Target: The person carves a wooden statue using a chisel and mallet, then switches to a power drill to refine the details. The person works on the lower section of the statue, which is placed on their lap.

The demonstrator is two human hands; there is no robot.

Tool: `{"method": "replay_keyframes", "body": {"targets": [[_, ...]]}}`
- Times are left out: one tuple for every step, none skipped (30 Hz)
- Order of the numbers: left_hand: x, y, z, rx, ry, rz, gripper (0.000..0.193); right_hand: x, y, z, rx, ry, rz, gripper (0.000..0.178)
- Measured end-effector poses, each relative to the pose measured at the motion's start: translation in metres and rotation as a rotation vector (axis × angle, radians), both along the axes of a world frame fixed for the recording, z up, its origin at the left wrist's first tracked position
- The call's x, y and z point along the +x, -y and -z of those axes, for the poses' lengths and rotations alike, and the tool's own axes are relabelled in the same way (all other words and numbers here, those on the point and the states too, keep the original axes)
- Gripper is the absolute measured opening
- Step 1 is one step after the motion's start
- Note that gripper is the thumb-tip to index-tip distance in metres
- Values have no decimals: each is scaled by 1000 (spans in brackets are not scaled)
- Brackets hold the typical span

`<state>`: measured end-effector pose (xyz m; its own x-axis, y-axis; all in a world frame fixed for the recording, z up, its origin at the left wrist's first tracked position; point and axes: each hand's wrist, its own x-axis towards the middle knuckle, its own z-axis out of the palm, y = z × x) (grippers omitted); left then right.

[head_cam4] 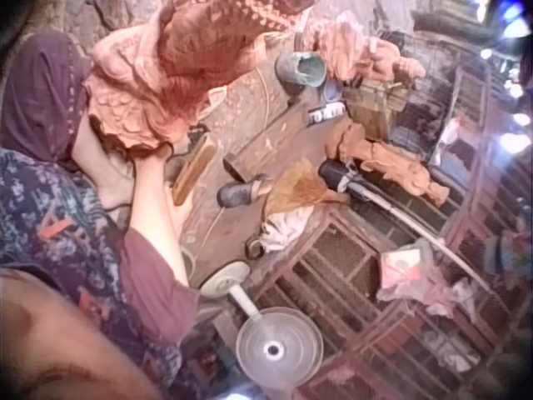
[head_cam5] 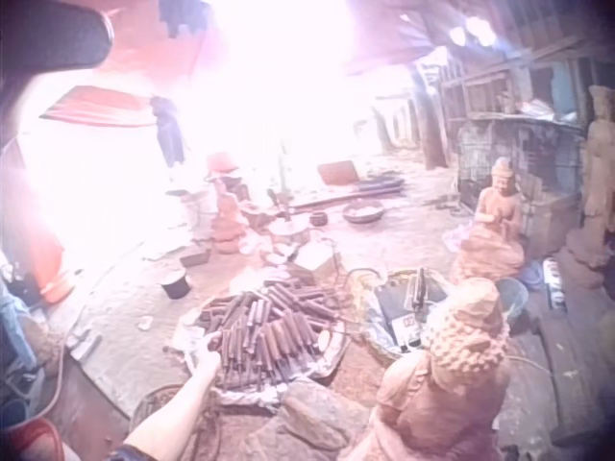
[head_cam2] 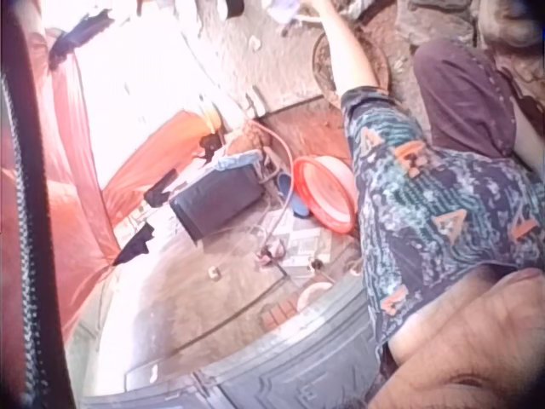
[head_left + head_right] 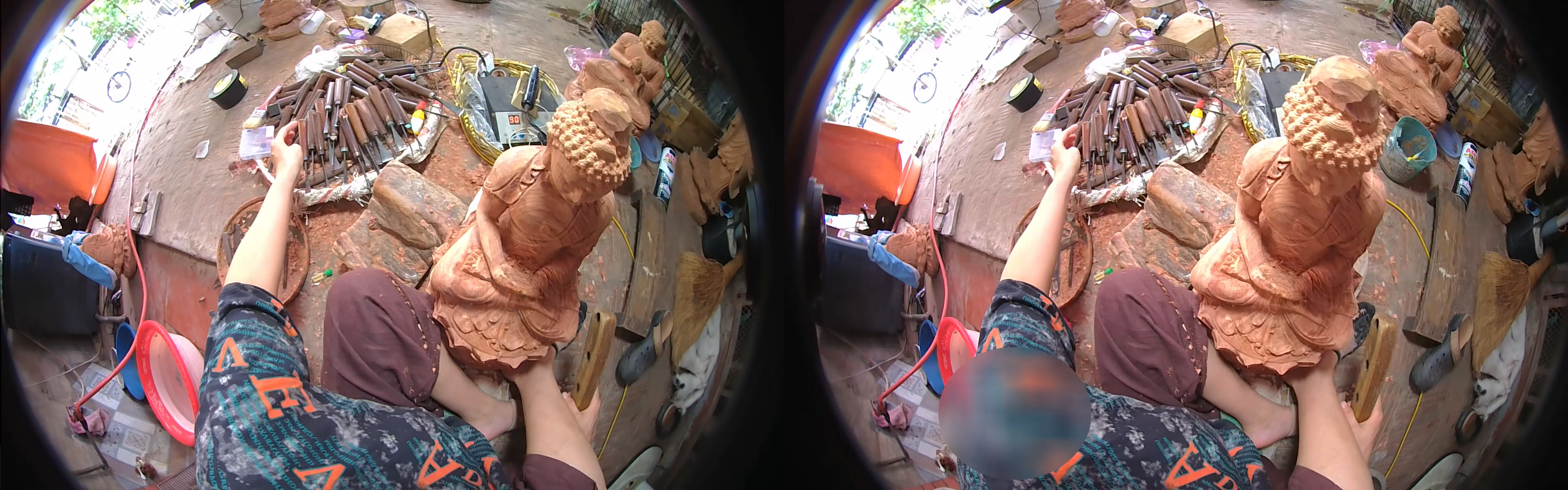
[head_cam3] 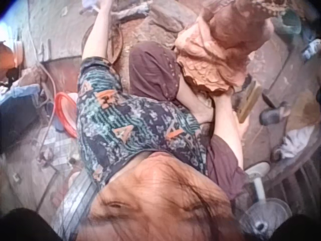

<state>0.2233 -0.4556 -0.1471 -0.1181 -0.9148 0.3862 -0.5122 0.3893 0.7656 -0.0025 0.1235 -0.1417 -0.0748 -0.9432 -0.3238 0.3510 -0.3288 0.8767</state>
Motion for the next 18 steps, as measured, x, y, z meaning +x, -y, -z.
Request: {"method": "replay_keyframes", "body": {"targets": [[-2, -5, -1, 69, 114, 12, 46, 0, -2, 3, -7, 7, 2, 64], [-5, -13, -8, 135, 233, 24, 42, 1, -3, 5, -16, 18, 2, 64], [-9, -20, -12, 200, 353, 38, 39, 0, -3, 6, -12, 17, 5, 64], [-14, -22, -4, 145, 408, 61, 34, 0, -2, 6, 76, -165, -57, 63], [-3, -19, 2, -36, 525, 62, 36, 3, 2, 4, 147, -335, -148, 62], [-15, -30, -1, 20, 590, 64, 38, 2, 3, -2, 333, -690, -280, 62], [-19, -39, -14, 65, 662, 53, 41, 5, 7, -8, 511, -1037, -423, 61], [-1, -11, 6, -49, 618, 74, 47, 6, 10, -11, 503, -1058, -428, 60], [-31, -36, -2, 37, 556, 93, 46, 1, -4, 5, 502, -1122, -333, 62], [-28, -30, -10, 458, 134, 142, 43, 1, -6, 2, 576, -1232, -349, 58], [-4, -14, -11, 763, -212, 147, 39, 3, -6, -5, 699, -1450, -435, 55], [41, 22, -9, 900, -563, 343, 33, 5, -5, -15, 805, -1675, -533, 51], [42, 19, 1, 966, -735, 399, 31, 2, -25, -29, 996, -1878, -649, 49], [42, 9, 0, 1033, -910, 450, 29, 0, -54, -49, 1183, -2011, -747, 46], [33, -17, -13, 1021, -994, 496, 30, -1, -78, -66, 1386, -2096, -866, 44], [31, -45, -41, 985, -1067, 540, 32, -1, -96, -76, 1459, -2132, -895, 42], [10, -100, -66, 891, -1069, 582, 37, -1, -108, -89, 1531, -2144, -933, 41], [-7, -140, -95, 768, -938, 730, 45, -2, -112, -88, 1518, -2160, -894, 39]]}}
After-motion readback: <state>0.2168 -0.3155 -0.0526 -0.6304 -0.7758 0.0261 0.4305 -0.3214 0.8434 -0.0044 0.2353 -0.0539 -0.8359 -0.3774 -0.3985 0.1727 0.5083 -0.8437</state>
